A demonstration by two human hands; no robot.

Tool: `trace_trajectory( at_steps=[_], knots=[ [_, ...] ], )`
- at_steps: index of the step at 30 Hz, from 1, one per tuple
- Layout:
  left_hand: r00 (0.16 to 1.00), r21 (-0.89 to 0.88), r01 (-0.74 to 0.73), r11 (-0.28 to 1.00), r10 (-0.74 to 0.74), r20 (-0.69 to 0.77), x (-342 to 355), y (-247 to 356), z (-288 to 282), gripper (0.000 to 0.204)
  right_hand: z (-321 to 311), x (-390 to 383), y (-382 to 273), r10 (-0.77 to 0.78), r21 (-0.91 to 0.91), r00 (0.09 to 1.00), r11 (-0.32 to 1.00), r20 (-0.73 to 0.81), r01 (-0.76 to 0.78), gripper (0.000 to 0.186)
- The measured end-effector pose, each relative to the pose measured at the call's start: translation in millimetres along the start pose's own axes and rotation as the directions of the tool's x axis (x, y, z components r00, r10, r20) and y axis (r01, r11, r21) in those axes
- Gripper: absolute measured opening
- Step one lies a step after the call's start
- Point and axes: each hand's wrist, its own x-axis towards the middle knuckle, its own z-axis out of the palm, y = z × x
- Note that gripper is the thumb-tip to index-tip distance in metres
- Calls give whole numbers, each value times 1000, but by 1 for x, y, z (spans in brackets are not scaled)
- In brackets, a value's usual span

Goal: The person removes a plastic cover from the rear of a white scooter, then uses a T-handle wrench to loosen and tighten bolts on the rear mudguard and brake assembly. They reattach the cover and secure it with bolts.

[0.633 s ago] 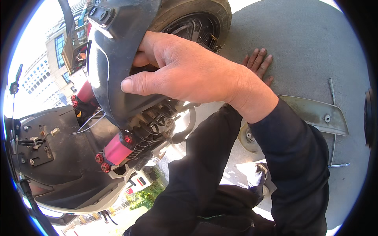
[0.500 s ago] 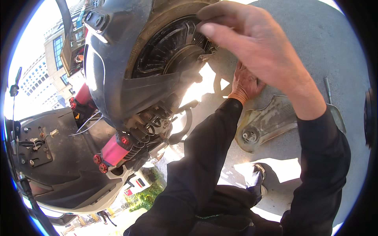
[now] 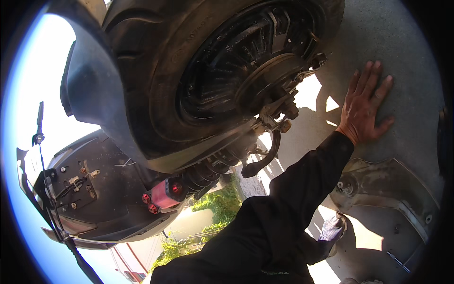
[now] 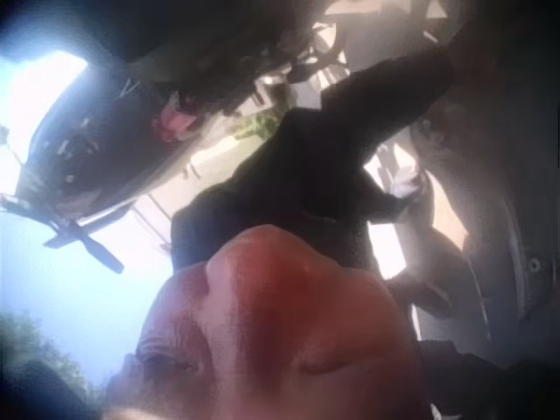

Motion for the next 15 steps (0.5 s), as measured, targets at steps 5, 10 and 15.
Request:
trace_trajectory(
  at_steps=[5,10,15],
  knots=[
    [999,-4,-7,1000,7,53,0,-8,1,102,95,-72,-9,204,995,978,78,51,-68,81],
    [998,-84,8,996,-3,60,-9,-12,20,105,137,-125,-33,187,939,969,-330,162,-94,93],
    [1000,-87,-16,996,18,24,-10,-13,31,105,157,-138,-87,257,976,950,-167,177,-136,98]
  ],
)
